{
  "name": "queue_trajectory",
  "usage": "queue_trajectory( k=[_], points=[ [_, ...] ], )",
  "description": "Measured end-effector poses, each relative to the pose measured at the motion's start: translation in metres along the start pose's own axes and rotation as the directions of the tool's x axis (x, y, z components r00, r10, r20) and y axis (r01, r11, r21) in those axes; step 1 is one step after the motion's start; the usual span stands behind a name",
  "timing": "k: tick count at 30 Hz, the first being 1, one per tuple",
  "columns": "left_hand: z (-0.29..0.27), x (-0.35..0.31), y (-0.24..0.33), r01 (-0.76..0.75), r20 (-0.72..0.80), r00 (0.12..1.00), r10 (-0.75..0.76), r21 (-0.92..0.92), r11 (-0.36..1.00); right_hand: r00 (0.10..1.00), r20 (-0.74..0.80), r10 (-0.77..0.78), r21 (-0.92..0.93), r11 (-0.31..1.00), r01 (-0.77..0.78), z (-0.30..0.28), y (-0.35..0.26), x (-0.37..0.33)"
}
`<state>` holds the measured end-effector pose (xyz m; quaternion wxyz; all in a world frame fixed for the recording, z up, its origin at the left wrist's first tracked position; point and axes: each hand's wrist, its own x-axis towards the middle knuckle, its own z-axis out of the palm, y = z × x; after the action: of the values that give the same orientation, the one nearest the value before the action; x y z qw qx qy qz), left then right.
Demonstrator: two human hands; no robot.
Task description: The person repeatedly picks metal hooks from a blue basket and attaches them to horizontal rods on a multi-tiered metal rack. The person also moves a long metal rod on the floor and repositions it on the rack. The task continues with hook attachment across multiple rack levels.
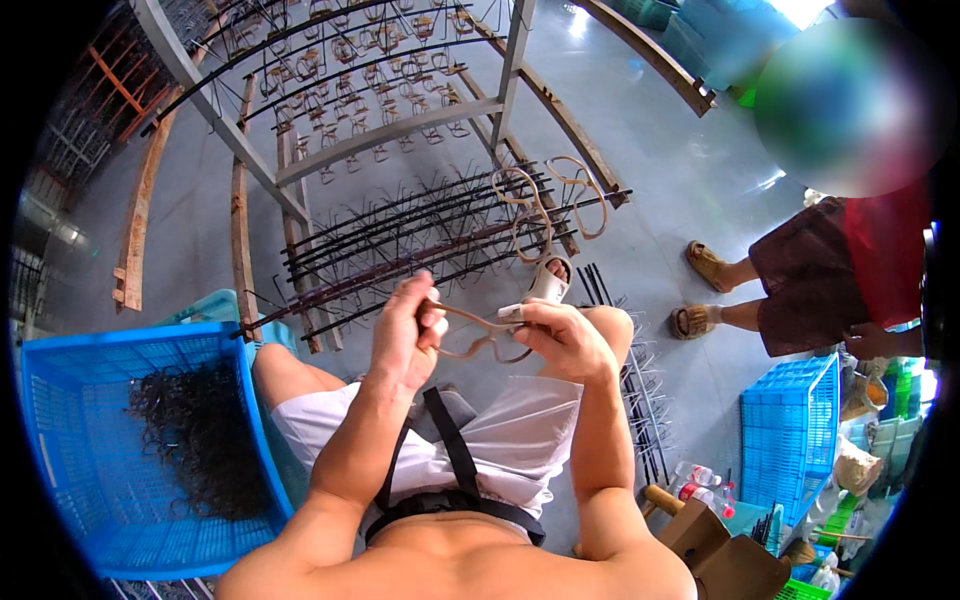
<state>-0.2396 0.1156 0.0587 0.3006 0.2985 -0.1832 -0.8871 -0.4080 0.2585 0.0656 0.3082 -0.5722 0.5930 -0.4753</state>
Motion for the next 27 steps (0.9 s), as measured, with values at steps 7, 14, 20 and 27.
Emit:
queue_trajectory(
  k=[7, 14, 20, 27],
  points=[
    [-0.019, -0.022, 0.024, -0.548, 0.265, 0.637, 0.724, 0.816, 0.183, 0.723, -0.638, 0.266, 0.403, 0.915, 0.02, 0.057, 0.032, 0.065],
    [-0.067, -0.009, 0.057, -0.125, 0.483, 0.551, 0.68, 0.854, -0.505, 0.46, -0.874, 0.156, 0.135, 0.988, -0.077, 0.091, 0.066, 0.102],
    [-0.068, -0.008, 0.059, -0.145, 0.298, 0.562, 0.772, 0.954, -0.262, 0.558, -0.775, 0.297, 0.245, 0.955, -0.168, 0.089, 0.082, 0.098],
    [-0.079, -0.006, 0.058, -0.181, 0.148, 0.599, 0.787, 0.982, -0.047, 0.584, -0.741, 0.332, 0.302, 0.941, -0.151, 0.095, 0.075, 0.099]
  ],
)
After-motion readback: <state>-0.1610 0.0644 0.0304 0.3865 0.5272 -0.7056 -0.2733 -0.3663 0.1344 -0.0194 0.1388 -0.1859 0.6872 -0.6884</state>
